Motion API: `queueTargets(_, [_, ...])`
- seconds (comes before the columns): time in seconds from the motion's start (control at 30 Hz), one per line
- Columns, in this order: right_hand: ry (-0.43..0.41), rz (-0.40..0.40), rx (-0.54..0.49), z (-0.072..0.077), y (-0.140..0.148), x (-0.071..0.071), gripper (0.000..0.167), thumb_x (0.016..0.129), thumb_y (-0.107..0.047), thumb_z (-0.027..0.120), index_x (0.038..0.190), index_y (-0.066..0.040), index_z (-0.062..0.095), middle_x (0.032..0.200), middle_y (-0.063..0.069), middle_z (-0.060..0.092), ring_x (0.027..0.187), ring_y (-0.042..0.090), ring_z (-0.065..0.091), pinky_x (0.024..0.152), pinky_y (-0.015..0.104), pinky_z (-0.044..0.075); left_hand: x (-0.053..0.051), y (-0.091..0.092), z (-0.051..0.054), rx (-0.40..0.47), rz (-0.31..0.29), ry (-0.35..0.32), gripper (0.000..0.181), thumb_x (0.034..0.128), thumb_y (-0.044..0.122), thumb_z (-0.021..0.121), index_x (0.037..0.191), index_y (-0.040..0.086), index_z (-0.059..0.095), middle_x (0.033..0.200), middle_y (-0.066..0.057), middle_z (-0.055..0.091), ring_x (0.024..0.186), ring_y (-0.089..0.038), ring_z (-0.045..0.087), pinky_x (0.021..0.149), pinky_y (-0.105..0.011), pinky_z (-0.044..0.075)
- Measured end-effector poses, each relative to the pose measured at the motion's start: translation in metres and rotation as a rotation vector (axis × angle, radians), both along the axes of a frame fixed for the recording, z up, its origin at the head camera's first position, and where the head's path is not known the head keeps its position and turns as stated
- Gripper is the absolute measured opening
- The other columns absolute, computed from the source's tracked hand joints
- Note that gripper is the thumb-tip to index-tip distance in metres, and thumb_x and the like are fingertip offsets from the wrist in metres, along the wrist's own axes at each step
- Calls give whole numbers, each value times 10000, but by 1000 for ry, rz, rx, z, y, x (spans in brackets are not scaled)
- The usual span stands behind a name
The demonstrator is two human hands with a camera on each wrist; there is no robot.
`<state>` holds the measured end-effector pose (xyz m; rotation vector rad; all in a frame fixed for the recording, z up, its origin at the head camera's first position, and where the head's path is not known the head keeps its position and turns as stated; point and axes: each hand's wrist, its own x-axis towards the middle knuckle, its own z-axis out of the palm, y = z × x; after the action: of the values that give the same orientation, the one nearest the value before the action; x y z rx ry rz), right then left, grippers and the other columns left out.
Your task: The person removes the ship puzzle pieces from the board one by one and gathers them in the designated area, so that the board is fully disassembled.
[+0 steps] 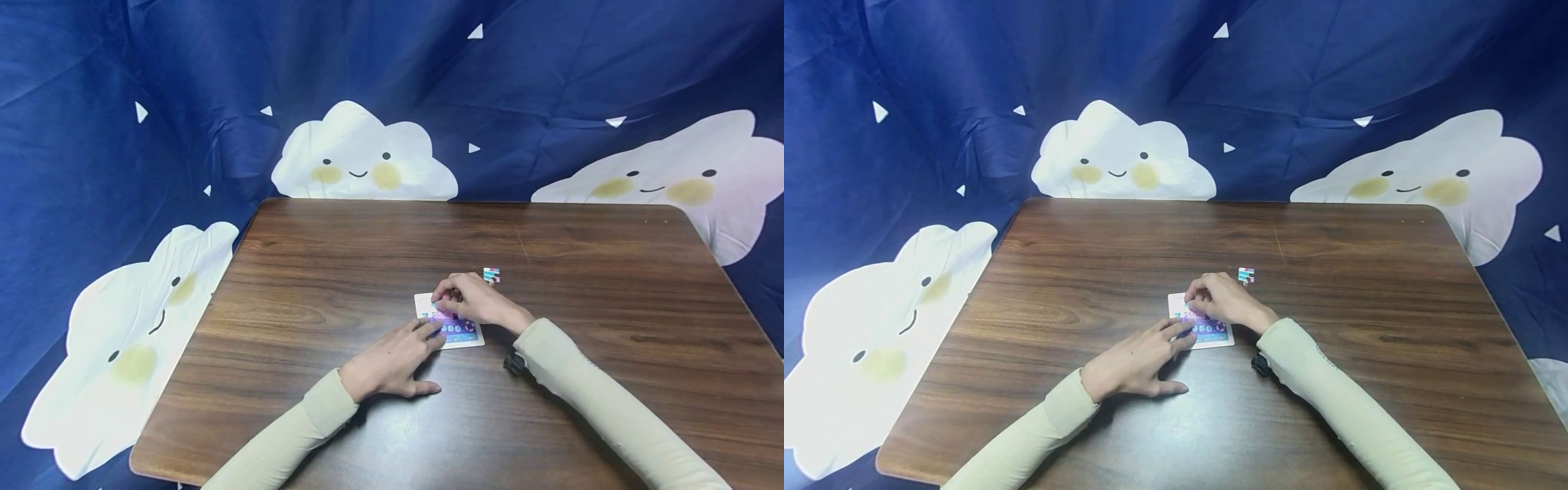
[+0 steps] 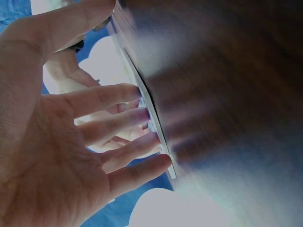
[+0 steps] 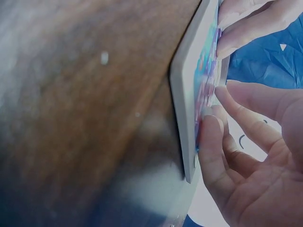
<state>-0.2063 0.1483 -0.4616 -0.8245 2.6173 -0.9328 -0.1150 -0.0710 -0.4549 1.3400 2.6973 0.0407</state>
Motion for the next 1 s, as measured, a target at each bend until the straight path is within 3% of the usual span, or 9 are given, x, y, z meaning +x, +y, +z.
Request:
queueTargets(0.3, [-2,4,16,0,-1,1,161,928,-73,751,1084,-95,779,953,45,683,810,129,583,713,239,474,0,-1,1,24,-4,-10,853,882,630,728,1499,70,545,1606,-144,483,1477,-344,479,1224,-419,433])
queueTargets(0.8, [29,0,52,0,0,3,169,920,-161,790,1089,-149,788,1048,54,654,914,195,597,811,314,451,-2,-1,-1,33,-13,-9,820,897,623,716,1487,77,557,1593,-138,497,1459,-335,493,1213,-413,447])
queueTargets(1.0, [44,-3,62,-1,-1,4,173,915,-188,800,1085,-163,783,1084,51,664,998,241,609,885,420,492,-3,-1,-1,44,-16,2,805,892,618,724,1470,79,572,1584,-141,506,1440,-334,510,1211,-403,448])
